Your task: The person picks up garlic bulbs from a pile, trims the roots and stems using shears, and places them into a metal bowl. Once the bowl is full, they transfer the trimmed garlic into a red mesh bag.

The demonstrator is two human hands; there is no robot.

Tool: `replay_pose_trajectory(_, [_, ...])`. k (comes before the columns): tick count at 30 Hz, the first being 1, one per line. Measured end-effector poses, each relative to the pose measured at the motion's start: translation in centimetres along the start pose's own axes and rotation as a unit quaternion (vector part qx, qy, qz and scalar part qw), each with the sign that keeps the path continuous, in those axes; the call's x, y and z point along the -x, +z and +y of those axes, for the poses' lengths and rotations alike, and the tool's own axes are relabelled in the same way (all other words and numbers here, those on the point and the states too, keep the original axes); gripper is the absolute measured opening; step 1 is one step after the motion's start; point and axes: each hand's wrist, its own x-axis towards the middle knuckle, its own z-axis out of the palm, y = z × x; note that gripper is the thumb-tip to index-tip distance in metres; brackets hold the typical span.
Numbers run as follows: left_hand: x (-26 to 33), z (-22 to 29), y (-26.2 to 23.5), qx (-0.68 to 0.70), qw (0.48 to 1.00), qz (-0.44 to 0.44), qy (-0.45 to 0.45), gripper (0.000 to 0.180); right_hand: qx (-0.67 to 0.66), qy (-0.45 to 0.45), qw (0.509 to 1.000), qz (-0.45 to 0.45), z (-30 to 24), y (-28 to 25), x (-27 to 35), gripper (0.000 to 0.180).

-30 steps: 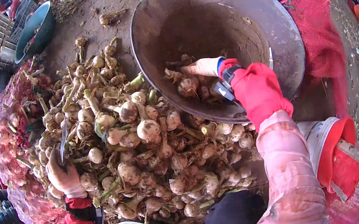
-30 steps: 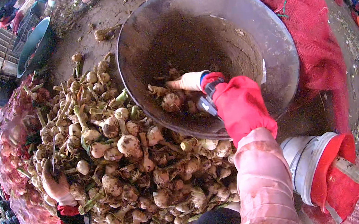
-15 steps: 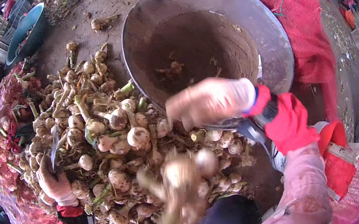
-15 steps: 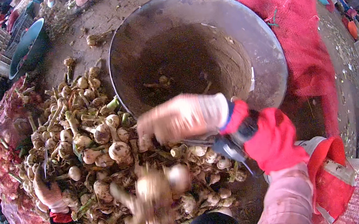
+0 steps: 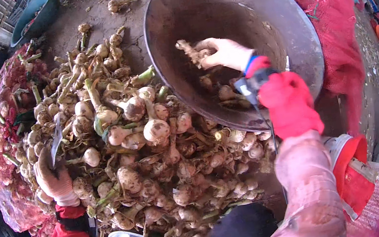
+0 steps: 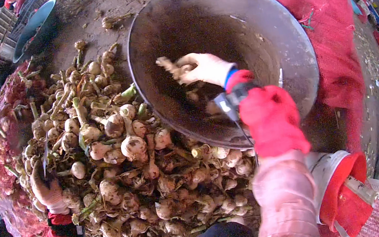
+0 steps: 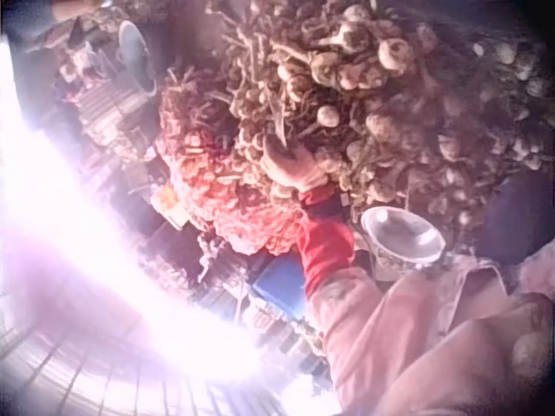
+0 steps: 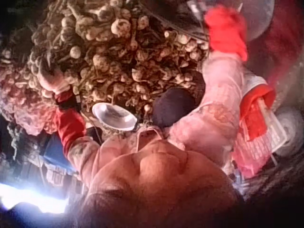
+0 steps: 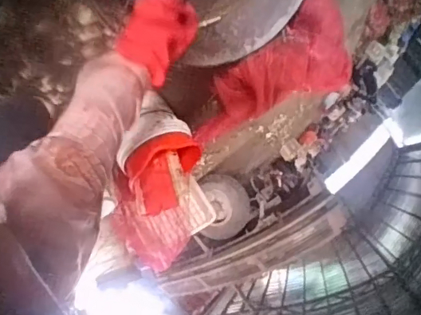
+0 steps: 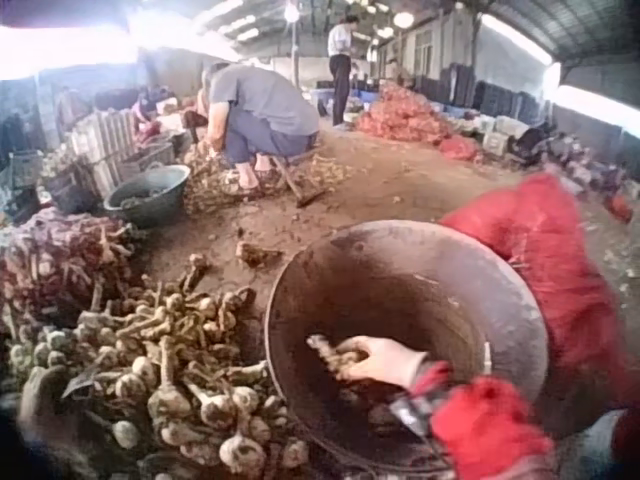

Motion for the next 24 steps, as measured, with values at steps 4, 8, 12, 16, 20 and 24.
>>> replay_pose_trajectory(4, [0.9, -1.4, -1.1, -0.047, 0.999, -0.011, 0.002, 0.044, -0.277, -0.086, 0.944, -0.160, -4.2, -1.4, 4.5, 0.081])
replay_pose_trajectory(8, [-0.1, -1.2, 0.1, -0.027, 0.999, 0.006, 0.017, 0.042, 0.360, 0.072, 0.926, -0.094, -1.6, 0.9, 2.3, 0.098])
replay_pose_trajectory(12, [-0.3, -0.8, 0.8, -0.022, 1.000, -0.003, -0.010, 0.044, 0.337, 0.144, 0.914, -0.177, 4.3, 3.4, 0.7, 0.116])
replay_pose_trajectory(16, [0.4, -1.2, -0.2, 0.001, 1.000, 0.002, -0.025, 0.044, 0.341, 0.064, 0.908, -0.235, 3.4, 4.0, 3.0, 0.111])
replay_pose_trajectory(20, [0.3, -1.9, -0.5, -0.046, 0.999, -0.008, 0.012, 0.043, 0.423, 0.045, 0.895, -0.133, 4.9, 6.4, 4.3, 0.103])
replay_pose_trajectory(24, [0.2, -1.2, -0.4, -0.059, 0.998, -0.009, 0.013, 0.044, 0.355, 0.148, 0.915, -0.121, 3.4, 6.5, 2.0, 0.096])
